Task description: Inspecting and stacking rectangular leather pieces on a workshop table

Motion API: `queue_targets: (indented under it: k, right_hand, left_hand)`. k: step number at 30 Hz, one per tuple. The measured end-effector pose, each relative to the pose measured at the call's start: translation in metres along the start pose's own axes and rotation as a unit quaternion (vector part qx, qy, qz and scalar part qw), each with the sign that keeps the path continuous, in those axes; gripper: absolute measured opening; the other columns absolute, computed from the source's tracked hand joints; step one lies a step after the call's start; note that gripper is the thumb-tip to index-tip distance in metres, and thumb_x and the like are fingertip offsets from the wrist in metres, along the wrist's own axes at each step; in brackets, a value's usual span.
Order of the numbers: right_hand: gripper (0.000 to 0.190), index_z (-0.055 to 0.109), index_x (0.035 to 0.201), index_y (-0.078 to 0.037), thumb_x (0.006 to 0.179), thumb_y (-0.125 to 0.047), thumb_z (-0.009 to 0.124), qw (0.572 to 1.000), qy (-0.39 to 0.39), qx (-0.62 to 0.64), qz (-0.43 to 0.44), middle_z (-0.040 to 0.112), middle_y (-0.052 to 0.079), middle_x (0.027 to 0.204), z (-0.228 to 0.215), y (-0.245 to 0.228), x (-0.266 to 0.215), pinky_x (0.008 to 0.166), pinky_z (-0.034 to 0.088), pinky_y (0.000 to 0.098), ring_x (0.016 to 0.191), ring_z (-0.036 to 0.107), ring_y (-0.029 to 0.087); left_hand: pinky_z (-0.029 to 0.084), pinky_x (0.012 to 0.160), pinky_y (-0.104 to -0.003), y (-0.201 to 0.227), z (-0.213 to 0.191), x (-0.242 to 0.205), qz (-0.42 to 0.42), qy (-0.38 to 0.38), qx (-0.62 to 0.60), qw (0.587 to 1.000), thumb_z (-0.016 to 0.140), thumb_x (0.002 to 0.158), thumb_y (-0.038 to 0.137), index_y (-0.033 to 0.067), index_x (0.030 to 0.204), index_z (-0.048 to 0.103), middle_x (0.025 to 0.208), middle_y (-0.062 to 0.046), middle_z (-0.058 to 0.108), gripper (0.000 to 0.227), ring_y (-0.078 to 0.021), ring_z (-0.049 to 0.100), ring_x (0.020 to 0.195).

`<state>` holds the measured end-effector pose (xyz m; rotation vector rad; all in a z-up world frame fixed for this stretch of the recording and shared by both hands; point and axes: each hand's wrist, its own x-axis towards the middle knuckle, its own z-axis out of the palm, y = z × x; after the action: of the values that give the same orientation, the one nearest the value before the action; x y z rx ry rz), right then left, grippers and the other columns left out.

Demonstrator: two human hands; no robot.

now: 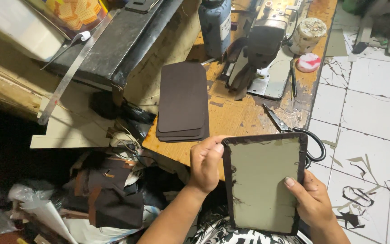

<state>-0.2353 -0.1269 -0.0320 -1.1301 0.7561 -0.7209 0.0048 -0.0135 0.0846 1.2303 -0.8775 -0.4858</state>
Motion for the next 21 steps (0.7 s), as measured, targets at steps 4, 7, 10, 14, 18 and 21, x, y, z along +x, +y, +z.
queue_targets:
  k: [4,7,10,14,18,21]
  right_hand:
    - [0.036,0.063,0.126,0.01,0.093,-0.005,0.059,1.0,0.002,0.018,0.01,0.072,0.022,0.12,0.0,0.001,-0.001,0.085,0.057,0.0434,0.103,0.068,0.03]
    - [0.036,0.062,0.126,0.01,0.093,-0.005,0.058,1.0,0.009,0.009,0.022,0.071,0.022,0.122,0.004,-0.004,-0.002,0.09,0.055,0.0438,0.108,0.067,0.03]
    - [0.035,0.063,0.124,0.009,0.093,-0.005,0.059,1.0,-0.001,0.011,0.009,0.072,0.023,0.12,0.006,-0.005,-0.001,0.087,0.057,0.0434,0.105,0.069,0.031]
    - [0.041,0.062,0.131,0.009,0.092,-0.005,0.058,0.999,-0.035,0.006,0.007,0.072,0.021,0.125,0.006,-0.014,0.001,0.094,0.055,0.0426,0.111,0.067,0.03]
    - [0.051,0.06,0.14,0.007,0.091,-0.006,0.059,0.998,-0.054,-0.011,0.014,0.071,0.019,0.132,-0.001,-0.007,0.01,0.101,0.053,0.0411,0.118,0.066,0.027]
    - [0.059,0.059,0.135,0.001,0.085,-0.03,0.07,0.984,-0.118,0.121,0.052,0.072,0.02,0.118,-0.034,0.018,0.026,0.08,0.054,0.0453,0.099,0.07,0.032]
  left_hand:
    - [0.04,0.058,-0.029,-0.008,0.0,-0.001,0.011,0.037,0.084,0.996,0.054,0.101,0.024,0.0031,0.086,0.069,0.067,0.007,0.046,0.03,-0.0078,0.044,0.065]
    - [0.043,0.059,-0.029,0.0,0.001,0.0,0.078,0.035,0.159,0.984,0.055,0.102,0.023,0.0027,0.093,0.071,0.068,0.003,0.052,0.027,-0.0101,0.049,0.063]
    - [0.047,0.059,-0.032,0.0,0.001,0.001,0.173,0.06,0.224,0.957,0.058,0.1,0.017,0.0013,0.094,0.071,0.072,-0.005,0.063,0.021,-0.0174,0.059,0.063]
    - [0.05,0.065,-0.03,-0.002,-0.003,0.004,0.034,0.005,0.114,0.993,0.052,0.099,0.026,0.0033,0.09,0.072,0.078,-0.002,0.067,0.031,-0.0137,0.062,0.073]
    - [0.051,0.064,-0.029,0.0,-0.007,0.009,0.028,-0.005,0.096,0.995,0.062,0.099,0.023,0.0039,0.092,0.074,0.076,0.002,0.066,0.023,-0.0107,0.06,0.07]
    - [0.058,0.074,-0.033,-0.031,-0.012,0.013,-0.049,0.156,-0.109,0.98,0.068,0.096,0.019,-0.0041,0.105,0.074,0.089,-0.006,0.073,0.026,-0.0152,0.067,0.081]
